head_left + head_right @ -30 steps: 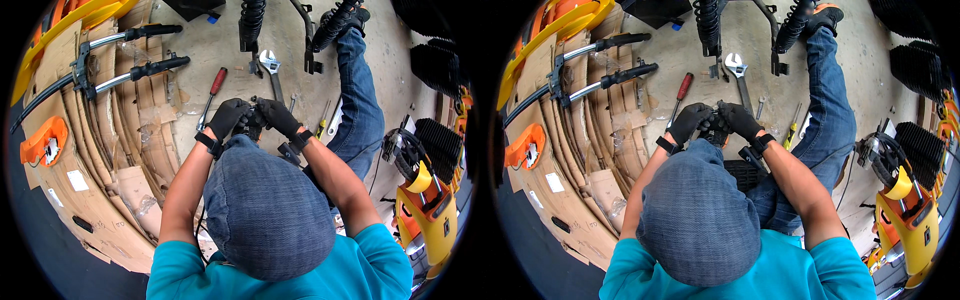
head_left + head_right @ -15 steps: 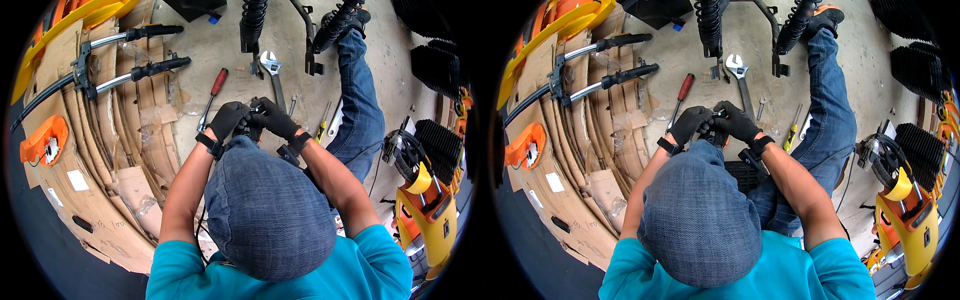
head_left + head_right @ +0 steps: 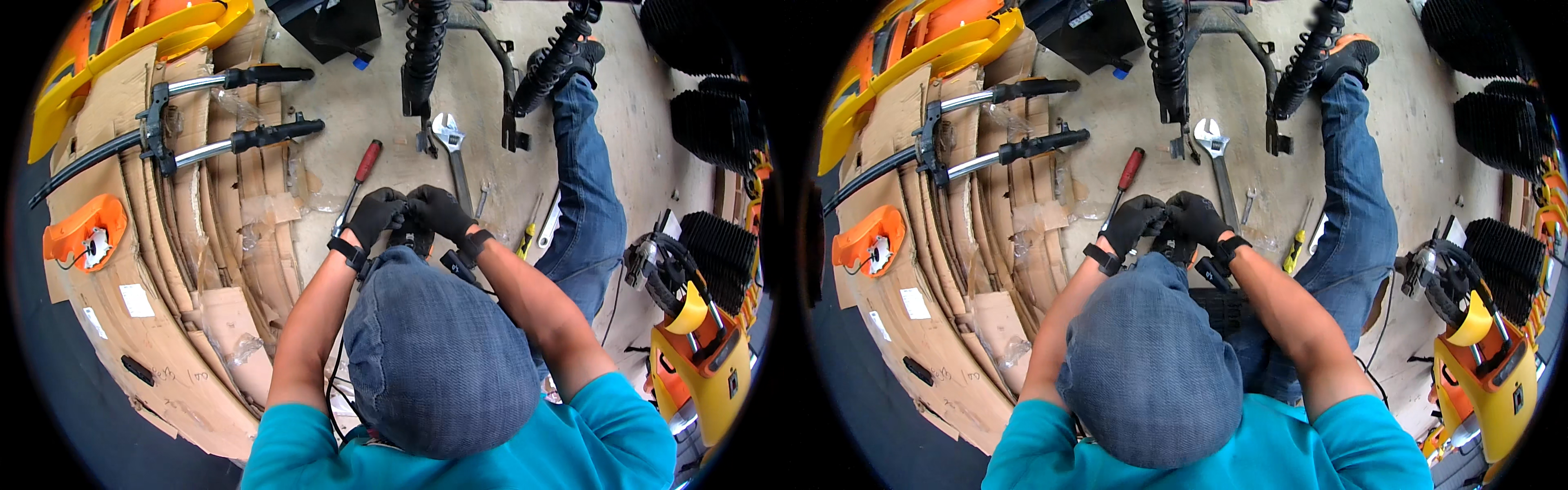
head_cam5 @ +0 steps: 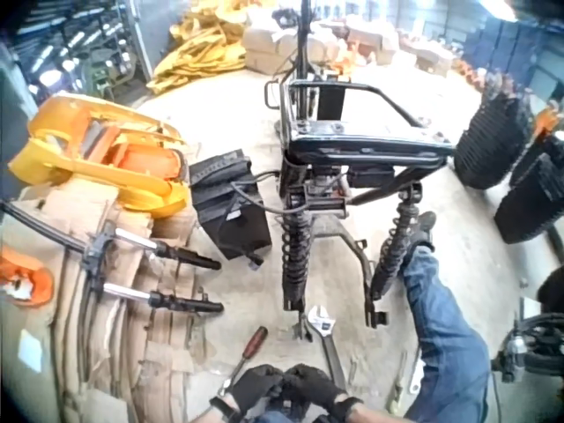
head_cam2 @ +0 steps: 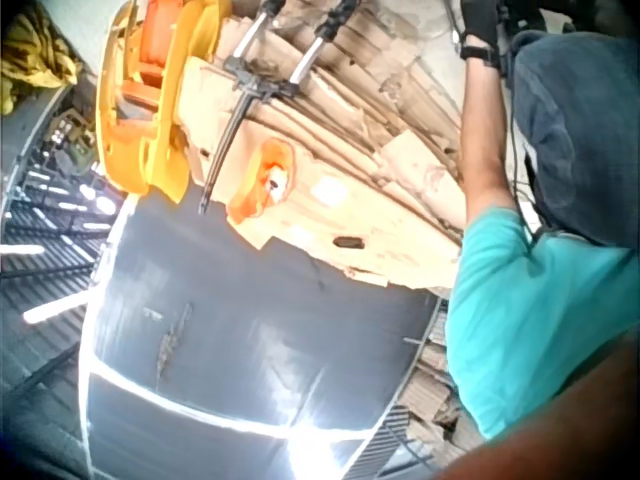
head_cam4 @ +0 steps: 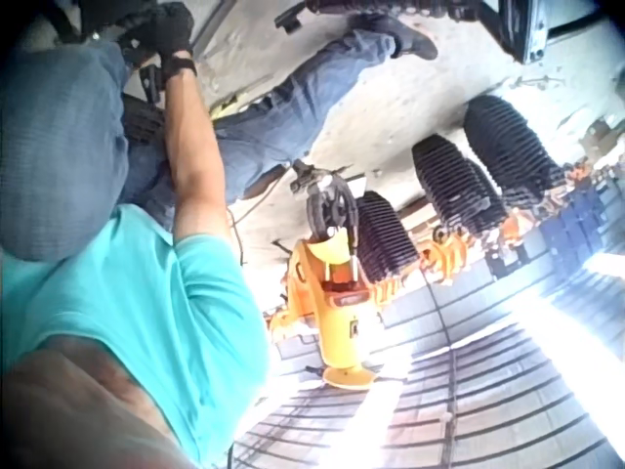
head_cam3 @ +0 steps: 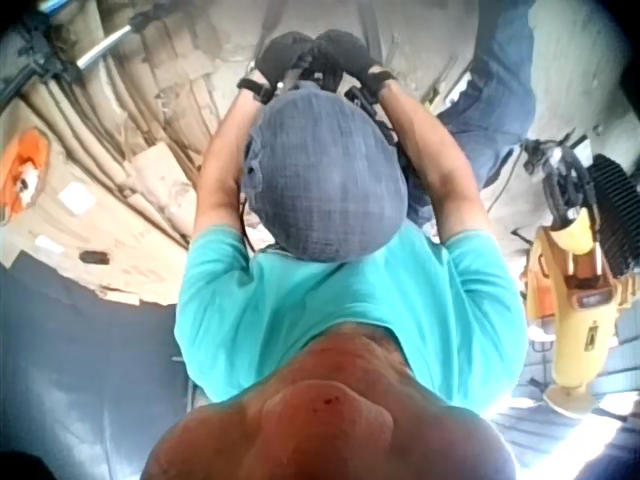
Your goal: The person sits on the floor and uses a socket wrench and a large adjustable wrench to loosen and remove bolts from a motorcycle frame component, then uses their hands to detach a black suspension shock.
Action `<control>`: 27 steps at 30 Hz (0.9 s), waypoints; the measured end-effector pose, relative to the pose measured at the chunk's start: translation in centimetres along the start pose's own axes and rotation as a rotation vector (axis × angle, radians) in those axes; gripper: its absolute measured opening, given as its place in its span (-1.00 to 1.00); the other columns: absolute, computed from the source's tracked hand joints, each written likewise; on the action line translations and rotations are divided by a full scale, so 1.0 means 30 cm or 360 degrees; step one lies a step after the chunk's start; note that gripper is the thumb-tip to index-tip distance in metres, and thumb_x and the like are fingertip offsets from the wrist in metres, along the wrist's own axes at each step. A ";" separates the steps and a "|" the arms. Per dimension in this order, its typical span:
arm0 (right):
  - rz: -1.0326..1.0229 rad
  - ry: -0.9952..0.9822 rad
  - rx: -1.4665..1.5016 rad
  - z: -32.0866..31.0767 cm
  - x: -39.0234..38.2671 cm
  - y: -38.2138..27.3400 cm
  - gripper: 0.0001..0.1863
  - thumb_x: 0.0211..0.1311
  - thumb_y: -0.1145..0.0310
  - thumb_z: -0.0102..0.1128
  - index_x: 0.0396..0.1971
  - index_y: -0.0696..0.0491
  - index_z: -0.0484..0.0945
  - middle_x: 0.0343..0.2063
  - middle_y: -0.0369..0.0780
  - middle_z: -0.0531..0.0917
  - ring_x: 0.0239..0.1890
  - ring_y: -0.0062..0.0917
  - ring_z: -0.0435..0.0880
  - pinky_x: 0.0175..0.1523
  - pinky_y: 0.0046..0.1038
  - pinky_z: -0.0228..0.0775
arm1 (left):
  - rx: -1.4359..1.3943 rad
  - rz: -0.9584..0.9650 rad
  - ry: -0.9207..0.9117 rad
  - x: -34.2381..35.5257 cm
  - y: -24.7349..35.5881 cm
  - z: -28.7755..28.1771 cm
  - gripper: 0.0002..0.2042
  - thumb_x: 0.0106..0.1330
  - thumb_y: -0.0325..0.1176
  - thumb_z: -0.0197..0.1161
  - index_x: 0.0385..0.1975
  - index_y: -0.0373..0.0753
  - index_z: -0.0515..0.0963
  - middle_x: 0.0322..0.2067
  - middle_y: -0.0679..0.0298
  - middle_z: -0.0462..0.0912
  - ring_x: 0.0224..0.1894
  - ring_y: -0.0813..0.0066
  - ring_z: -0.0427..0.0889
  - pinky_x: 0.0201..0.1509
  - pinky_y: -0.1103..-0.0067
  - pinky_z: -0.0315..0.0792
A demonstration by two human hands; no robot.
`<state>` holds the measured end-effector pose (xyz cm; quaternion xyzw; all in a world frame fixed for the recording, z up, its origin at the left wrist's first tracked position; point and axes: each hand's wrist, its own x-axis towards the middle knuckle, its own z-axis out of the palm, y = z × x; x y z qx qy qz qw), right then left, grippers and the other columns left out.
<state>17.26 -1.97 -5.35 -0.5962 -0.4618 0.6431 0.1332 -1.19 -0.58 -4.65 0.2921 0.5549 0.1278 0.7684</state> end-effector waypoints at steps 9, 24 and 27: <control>-0.0193 0.0008 0.0139 0.012 -0.010 0.044 -0.74 0.15 0.30 0.21 -0.27 0.17 0.53 -0.41 -0.17 0.63 -0.33 -0.53 0.59 -0.18 -0.46 0.45 | -0.0047 0.0042 0.0044 -0.010 -0.019 0.002 -0.80 0.27 -0.43 0.17 -0.13 -0.31 0.49 -0.37 0.28 0.59 -0.40 0.59 0.56 -0.30 0.67 0.49; 0.0237 0.0488 -0.0144 -0.084 0.061 0.118 -0.75 0.00 0.32 0.31 -0.38 0.17 0.58 -0.53 -0.10 0.66 -0.46 -0.39 0.67 -0.33 -0.39 0.47 | 0.1291 0.0329 0.1188 0.027 -0.224 -0.242 -0.69 0.02 -0.28 0.29 -0.20 -0.20 0.55 -0.22 0.03 0.58 -0.13 0.06 0.57 -0.04 0.30 0.44; 0.0156 0.0541 -0.0400 -0.094 0.083 0.076 -0.75 -0.05 0.35 0.29 -0.33 0.13 0.59 -0.43 -0.05 0.68 -0.34 -0.25 0.68 -0.23 -0.31 0.48 | 0.1405 0.0295 0.1259 0.014 -0.249 -0.237 -0.72 0.03 -0.29 0.27 -0.22 -0.18 0.55 -0.22 0.06 0.58 -0.12 0.07 0.57 -0.03 0.28 0.44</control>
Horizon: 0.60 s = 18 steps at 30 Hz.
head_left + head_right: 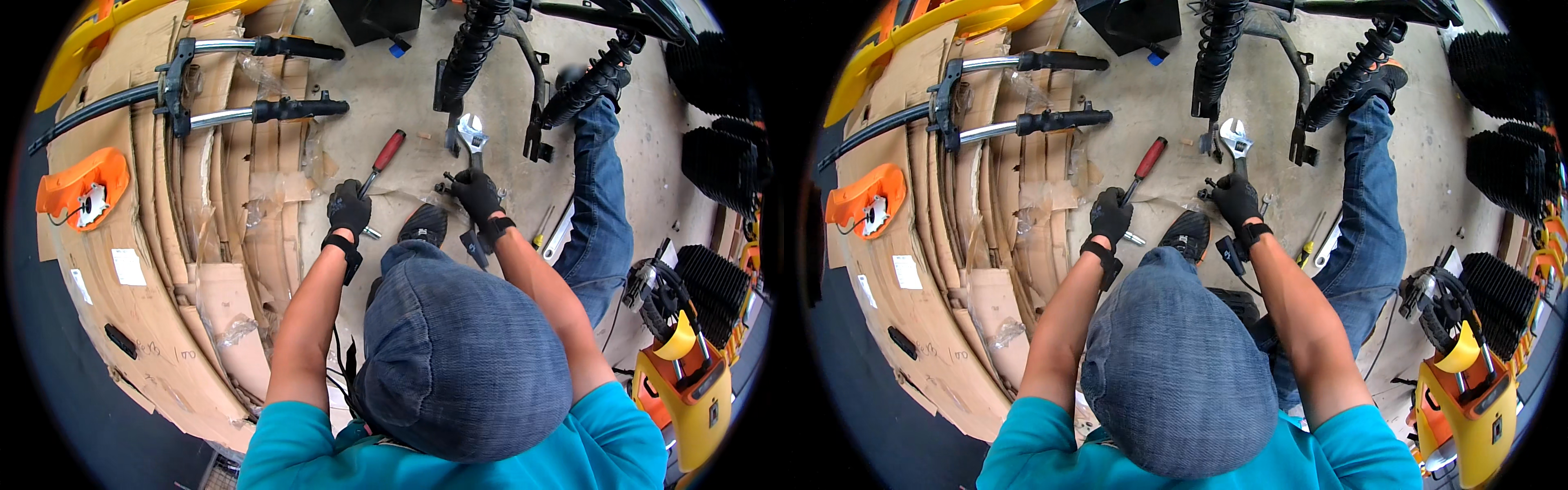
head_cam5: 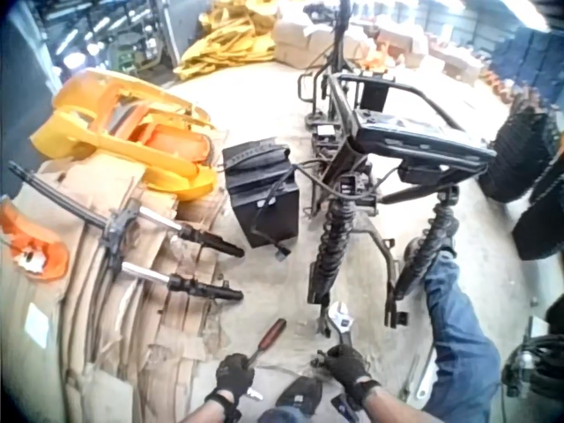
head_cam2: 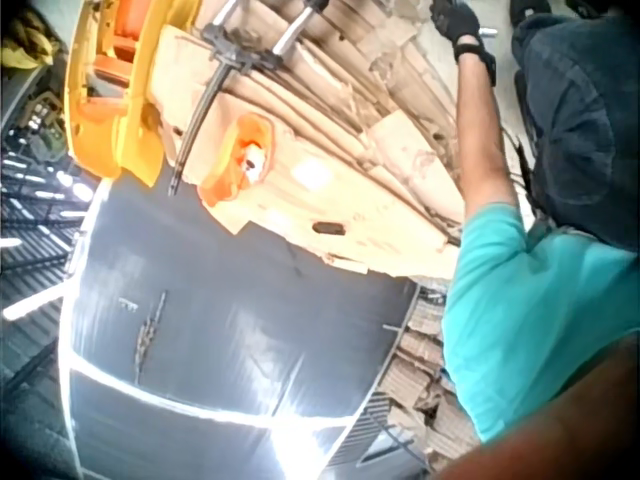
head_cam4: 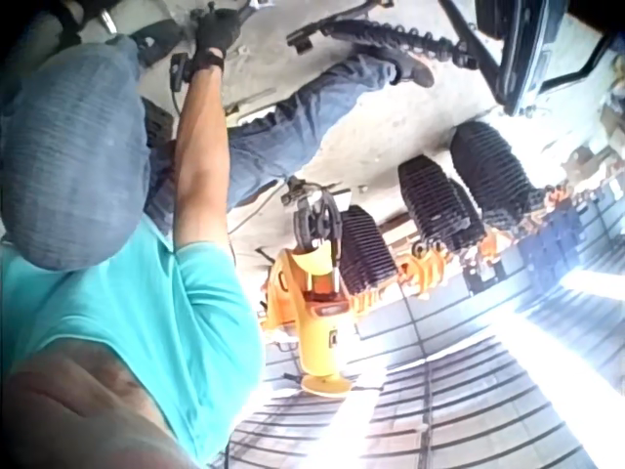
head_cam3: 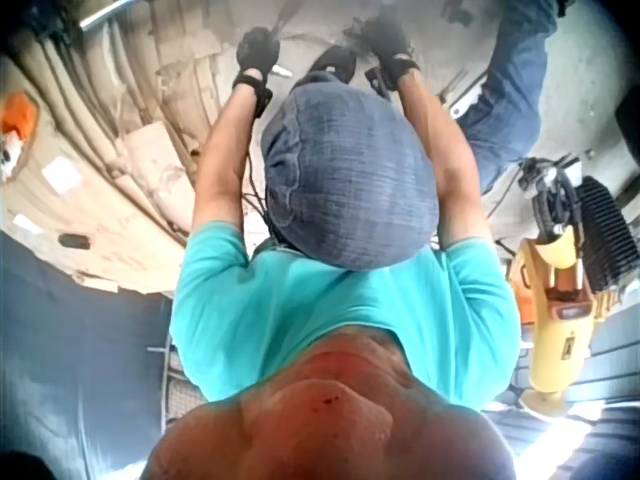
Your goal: The person sits on the floor and uses a socket wrench and a large adjustable wrench to loosen and remove bolts from a motorcycle frame component, then uses their hands to detach a black suspension shock.
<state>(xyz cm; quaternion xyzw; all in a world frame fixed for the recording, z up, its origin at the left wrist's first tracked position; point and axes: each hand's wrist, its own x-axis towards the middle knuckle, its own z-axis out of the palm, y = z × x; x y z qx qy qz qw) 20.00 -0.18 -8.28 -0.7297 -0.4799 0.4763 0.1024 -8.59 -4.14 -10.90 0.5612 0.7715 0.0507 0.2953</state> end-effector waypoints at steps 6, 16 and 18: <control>-0.0311 0.0028 -0.0120 0.033 0.063 -0.010 -0.70 -0.01 0.38 0.26 -0.21 0.09 0.59 -0.31 -0.10 0.68 -0.23 -0.30 0.68 -0.12 -0.36 0.49 | 0.0191 -0.0083 -0.0115 -0.010 0.011 -0.025 -0.75 0.05 -0.31 0.25 -0.23 -0.15 0.58 -0.24 0.04 0.61 -0.14 0.05 0.59 -0.05 0.27 0.45; 0.0151 0.0369 -0.0304 -0.041 -0.081 0.140 -0.69 0.06 0.24 0.21 -0.26 0.14 0.51 -0.37 0.05 0.64 -0.24 -0.05 0.62 -0.12 -0.15 0.44 | 0.0176 0.0134 -0.0073 0.016 -0.052 -0.004 -0.85 0.05 -0.36 0.25 -0.38 -0.21 0.56 -0.40 0.04 0.60 -0.24 0.04 0.58 -0.16 0.28 0.44; 0.0190 0.0345 -0.0317 -0.040 -0.108 0.166 -0.67 0.07 0.23 0.20 -0.27 0.17 0.48 -0.39 0.08 0.62 -0.26 -0.02 0.61 -0.13 -0.14 0.44 | 0.0060 0.0159 -0.0119 0.006 -0.065 -0.016 -0.83 0.09 -0.38 0.23 -0.33 -0.23 0.49 -0.40 0.01 0.60 -0.26 -0.02 0.58 -0.19 0.25 0.44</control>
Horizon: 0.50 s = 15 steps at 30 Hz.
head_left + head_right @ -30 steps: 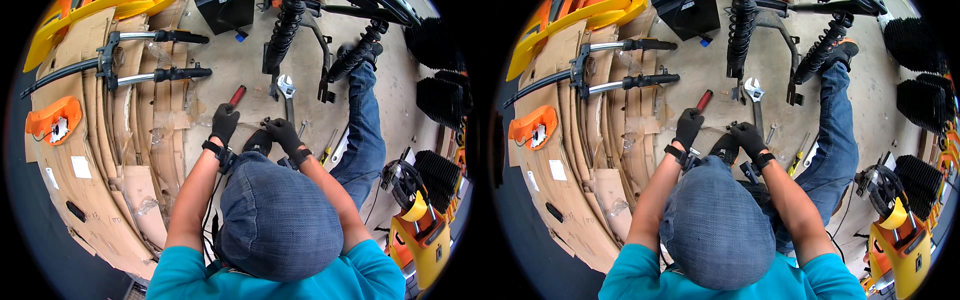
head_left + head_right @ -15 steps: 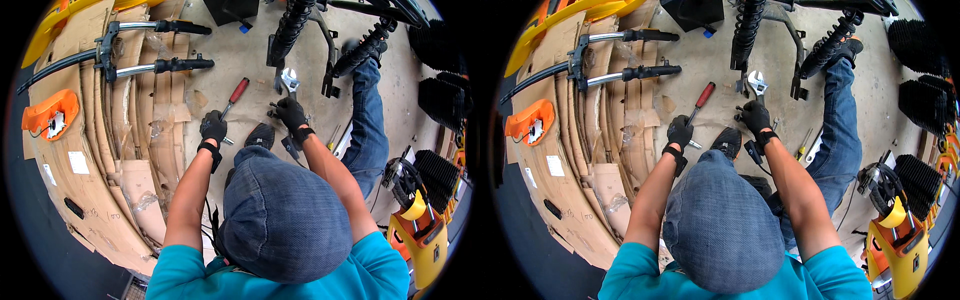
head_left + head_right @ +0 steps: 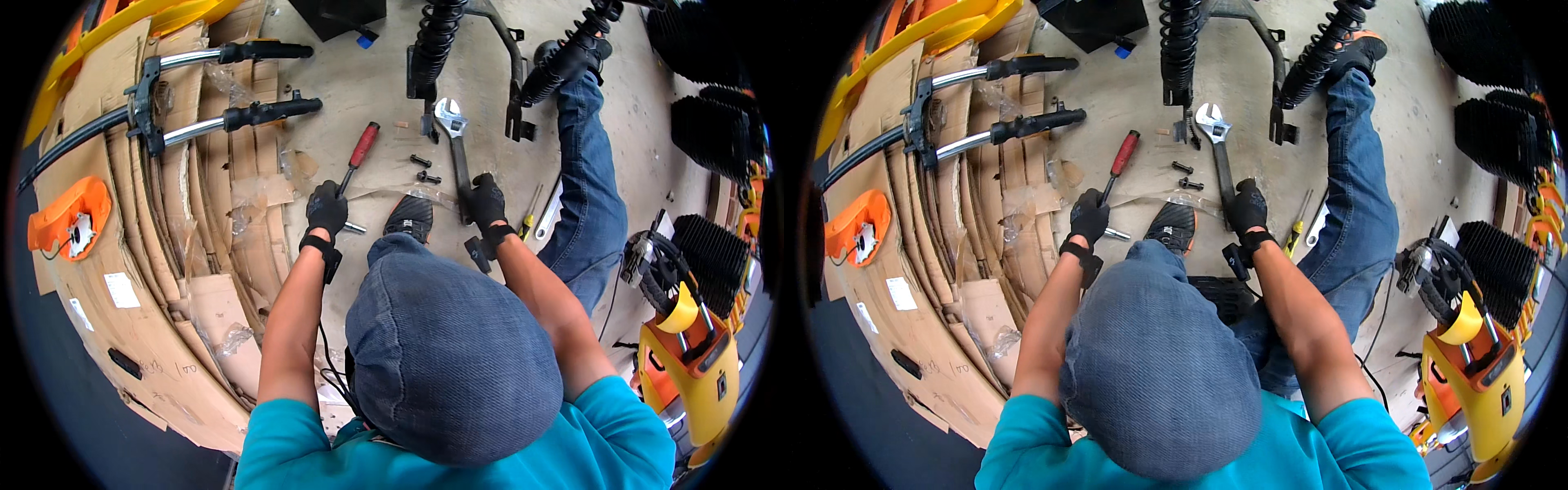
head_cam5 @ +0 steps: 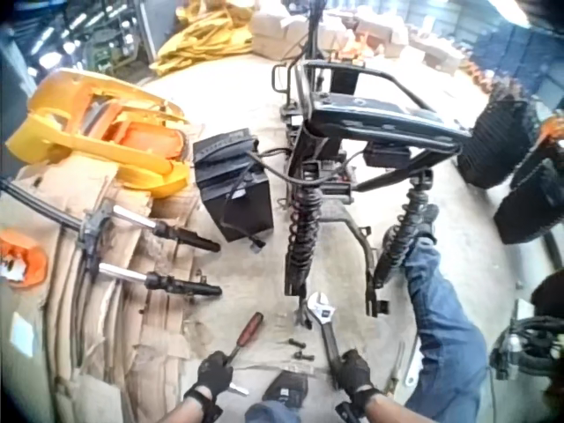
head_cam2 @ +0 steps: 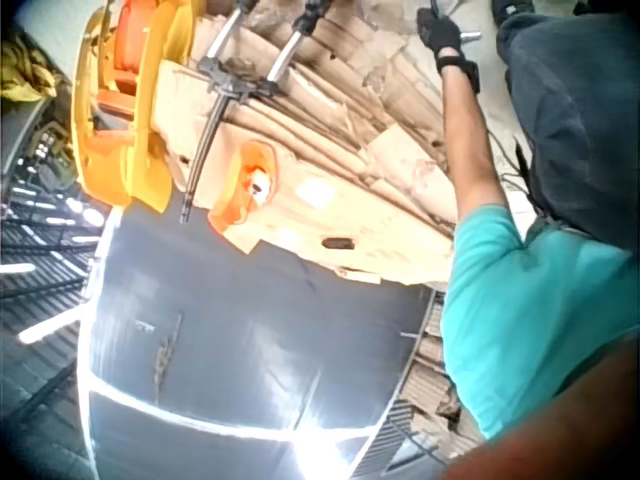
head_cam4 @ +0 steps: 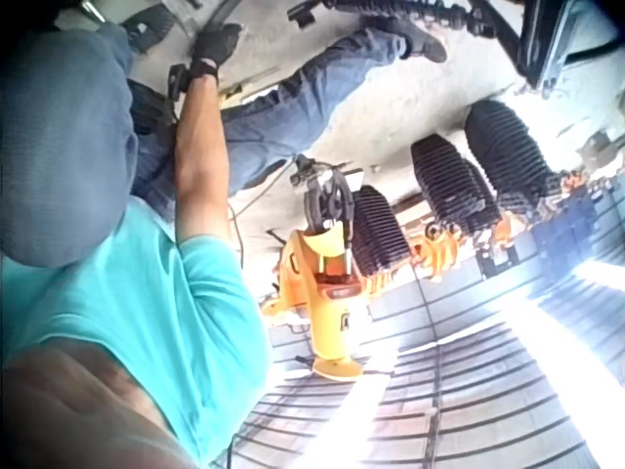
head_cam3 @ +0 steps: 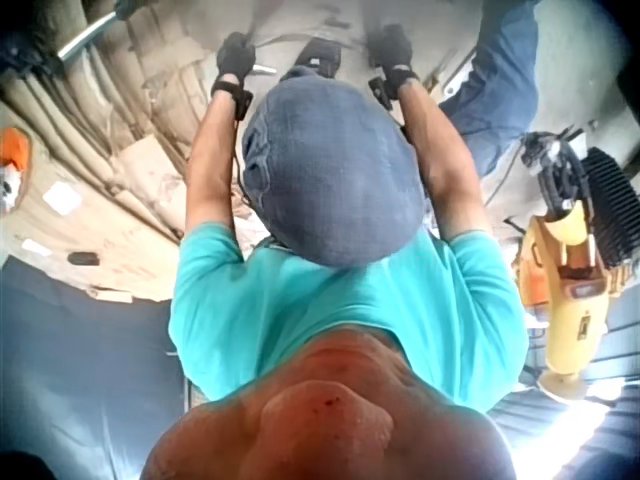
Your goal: The person sits on the floor and uses a socket wrench and a large adjustable wrench to loosen and remove bolts from a motorcycle frame component, then uses their hands to detach a black suspension shock.
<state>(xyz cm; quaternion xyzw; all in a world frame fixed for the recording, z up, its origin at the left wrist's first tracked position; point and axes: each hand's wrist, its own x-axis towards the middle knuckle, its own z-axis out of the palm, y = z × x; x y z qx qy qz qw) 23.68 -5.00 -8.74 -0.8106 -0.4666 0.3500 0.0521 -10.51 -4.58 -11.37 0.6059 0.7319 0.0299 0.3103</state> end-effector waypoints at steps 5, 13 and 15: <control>-0.0179 0.0038 -0.0148 0.051 -0.008 0.038 -0.69 0.06 0.22 0.18 -0.32 0.16 0.46 -0.40 0.12 0.58 -0.24 0.00 0.59 -0.12 -0.13 0.45 | -0.0227 0.0079 -0.0020 -0.023 0.026 -0.046 -0.84 0.16 -0.38 0.18 -0.31 -0.25 0.42 -0.42 -0.04 0.57 -0.30 -0.09 0.58 -0.27 0.21 0.42; 0.0113 -0.0123 -0.0182 0.024 -0.010 0.024 -0.58 0.02 0.23 0.30 -0.13 0.08 0.44 -0.11 0.03 0.53 -0.05 -0.01 0.55 0.00 -0.12 0.44 | -0.0259 0.0593 -0.0173 -0.050 -0.004 -0.104 -0.90 0.26 -0.38 0.12 -0.39 -0.24 0.40 -0.58 0.22 0.48 -0.48 0.42 0.59 -0.43 0.51 0.46; 0.0077 -0.0199 -0.0306 -0.012 -0.025 -0.016 -0.49 -0.03 0.12 0.39 -0.12 0.06 0.46 -0.13 0.00 0.57 -0.03 -0.09 0.56 0.02 -0.14 0.43 | -0.0952 -0.0309 -0.0612 -0.088 0.216 -0.272 -0.91 0.28 -0.39 0.11 -0.39 -0.25 0.39 -0.57 0.27 0.47 -0.52 0.52 0.57 -0.46 0.55 0.48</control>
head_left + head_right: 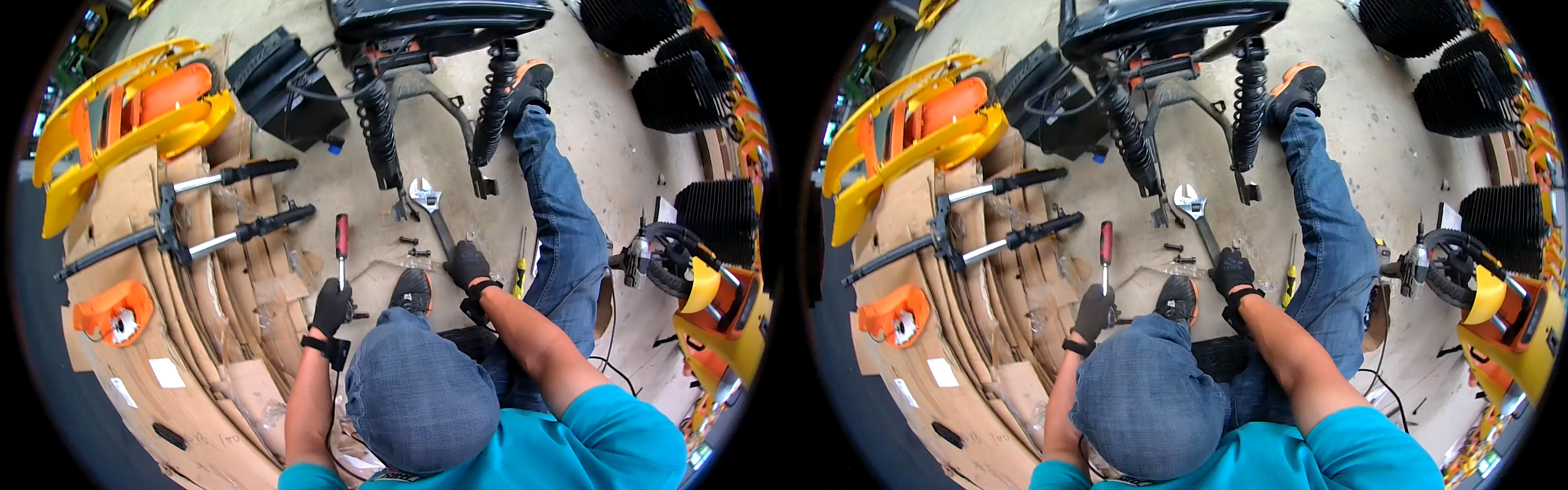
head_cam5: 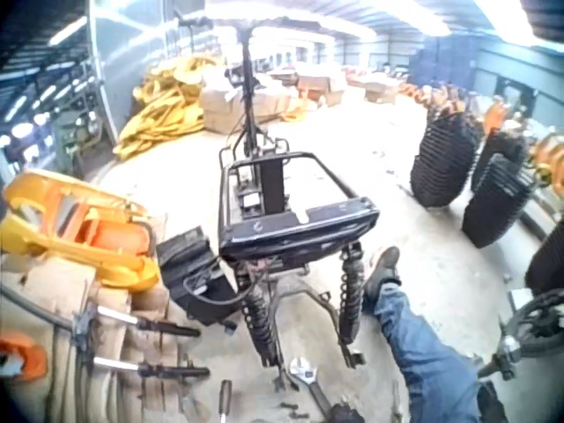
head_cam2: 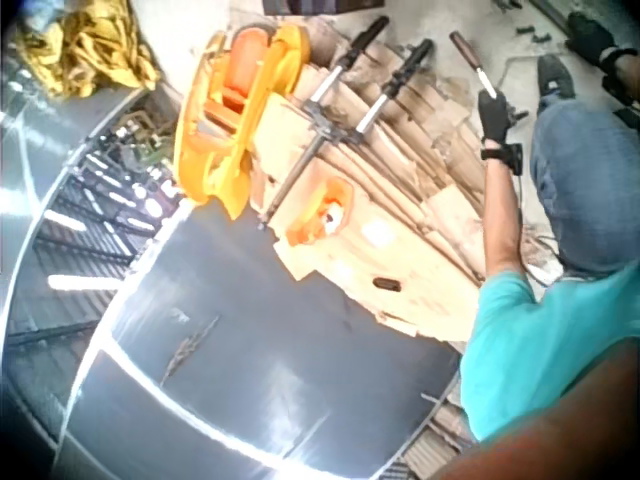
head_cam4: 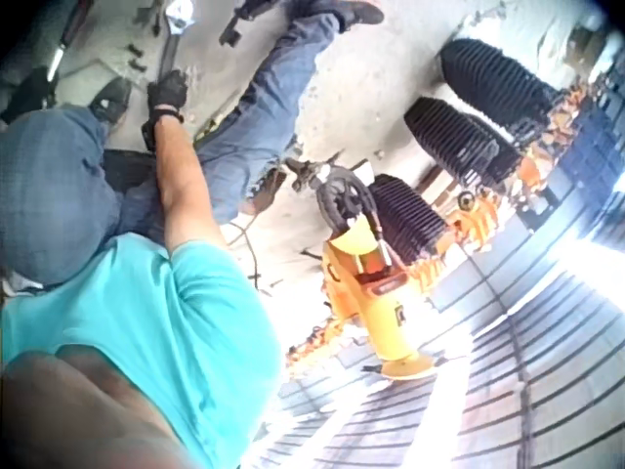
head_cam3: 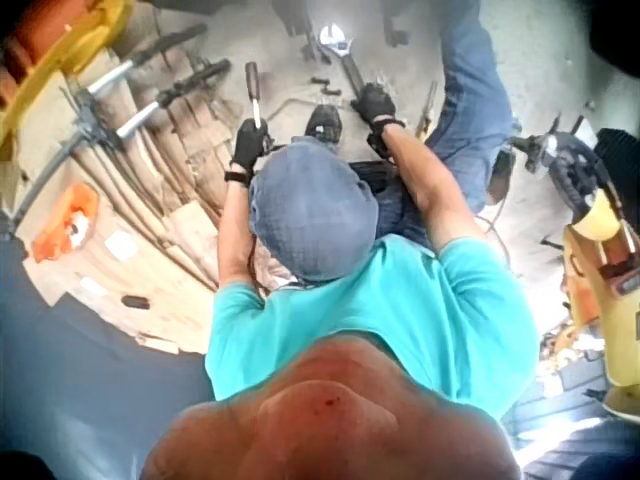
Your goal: The person sits on the floor and uses a socket wrench and a large adjustable wrench to loosen and remove bolts from a motorcycle frame component, then uses their hands to detach a black suspension shock.
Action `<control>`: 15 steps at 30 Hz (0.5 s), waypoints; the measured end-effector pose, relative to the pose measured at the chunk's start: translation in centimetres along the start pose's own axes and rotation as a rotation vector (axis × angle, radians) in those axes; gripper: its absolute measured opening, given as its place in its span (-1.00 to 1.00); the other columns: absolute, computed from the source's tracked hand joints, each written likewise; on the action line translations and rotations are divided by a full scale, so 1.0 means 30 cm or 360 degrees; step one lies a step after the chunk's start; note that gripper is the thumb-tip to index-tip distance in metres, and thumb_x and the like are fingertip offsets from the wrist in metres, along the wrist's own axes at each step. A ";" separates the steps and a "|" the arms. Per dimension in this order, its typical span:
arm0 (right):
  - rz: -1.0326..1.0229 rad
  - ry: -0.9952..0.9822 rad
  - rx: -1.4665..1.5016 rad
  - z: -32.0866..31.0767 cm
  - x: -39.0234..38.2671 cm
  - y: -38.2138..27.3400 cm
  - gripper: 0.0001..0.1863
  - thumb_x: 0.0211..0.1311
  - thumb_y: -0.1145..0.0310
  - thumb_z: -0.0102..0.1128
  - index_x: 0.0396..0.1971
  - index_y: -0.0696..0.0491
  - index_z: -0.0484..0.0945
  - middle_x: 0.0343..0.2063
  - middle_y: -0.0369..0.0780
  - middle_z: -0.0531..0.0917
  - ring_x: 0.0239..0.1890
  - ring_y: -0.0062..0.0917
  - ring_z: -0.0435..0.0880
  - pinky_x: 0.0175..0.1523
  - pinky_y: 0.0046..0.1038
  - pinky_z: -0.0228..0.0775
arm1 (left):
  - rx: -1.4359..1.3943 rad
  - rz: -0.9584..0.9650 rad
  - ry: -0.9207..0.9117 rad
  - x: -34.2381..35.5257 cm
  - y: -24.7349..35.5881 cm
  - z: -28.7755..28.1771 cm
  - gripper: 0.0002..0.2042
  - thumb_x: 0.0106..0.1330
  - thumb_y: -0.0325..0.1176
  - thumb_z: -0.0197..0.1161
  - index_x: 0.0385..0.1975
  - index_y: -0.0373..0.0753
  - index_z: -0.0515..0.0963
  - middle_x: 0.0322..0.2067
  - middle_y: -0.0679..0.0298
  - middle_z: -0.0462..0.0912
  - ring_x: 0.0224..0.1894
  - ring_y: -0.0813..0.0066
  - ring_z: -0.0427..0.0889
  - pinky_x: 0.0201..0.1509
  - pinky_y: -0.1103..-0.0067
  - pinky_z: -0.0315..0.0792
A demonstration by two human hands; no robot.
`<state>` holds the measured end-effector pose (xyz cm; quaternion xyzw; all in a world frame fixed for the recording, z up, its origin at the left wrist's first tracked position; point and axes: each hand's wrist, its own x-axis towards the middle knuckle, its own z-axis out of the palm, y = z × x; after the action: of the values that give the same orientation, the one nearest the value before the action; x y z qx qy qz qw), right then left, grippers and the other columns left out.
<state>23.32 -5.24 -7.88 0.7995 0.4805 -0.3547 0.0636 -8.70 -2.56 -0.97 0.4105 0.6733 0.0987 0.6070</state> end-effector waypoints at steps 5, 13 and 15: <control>-0.0017 0.0048 -0.0023 -0.004 -0.010 -0.014 -0.65 0.12 0.20 0.24 -0.14 0.06 0.48 -0.21 -0.05 0.63 -0.13 -0.11 0.63 -0.04 -0.16 0.47 | -0.0479 -0.0053 0.0079 -0.054 -0.005 -0.001 -0.84 0.14 -0.50 0.16 -0.31 -0.26 0.37 -0.51 0.31 0.43 -0.56 0.53 0.51 -0.43 0.56 0.57; -0.0023 -0.0060 0.0159 -0.066 -0.028 -0.038 -0.47 -0.07 0.27 0.28 -0.08 0.16 0.36 -0.28 0.08 0.63 -0.17 -0.09 0.64 -0.09 -0.19 0.49 | 0.0346 0.0171 0.0307 -0.088 -0.259 -0.016 -0.77 0.14 -0.48 0.20 -0.20 -0.28 0.41 -0.48 0.23 0.51 -0.53 0.46 0.55 -0.48 0.53 0.47; 0.0005 -0.0096 0.0469 -0.002 -0.012 -0.032 -0.45 -0.04 0.28 0.23 -0.08 0.27 0.29 -0.30 0.16 0.62 -0.18 -0.02 0.63 -0.10 -0.17 0.48 | 0.0442 0.0171 0.0312 -0.102 -0.285 -0.015 -0.79 0.14 -0.47 0.20 -0.23 -0.28 0.41 -0.49 0.24 0.51 -0.53 0.47 0.55 -0.48 0.53 0.47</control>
<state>22.47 -4.95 -7.38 0.7899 0.4199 -0.4451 -0.0396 -13.05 -9.97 -4.00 0.5143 0.7135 0.0764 0.4697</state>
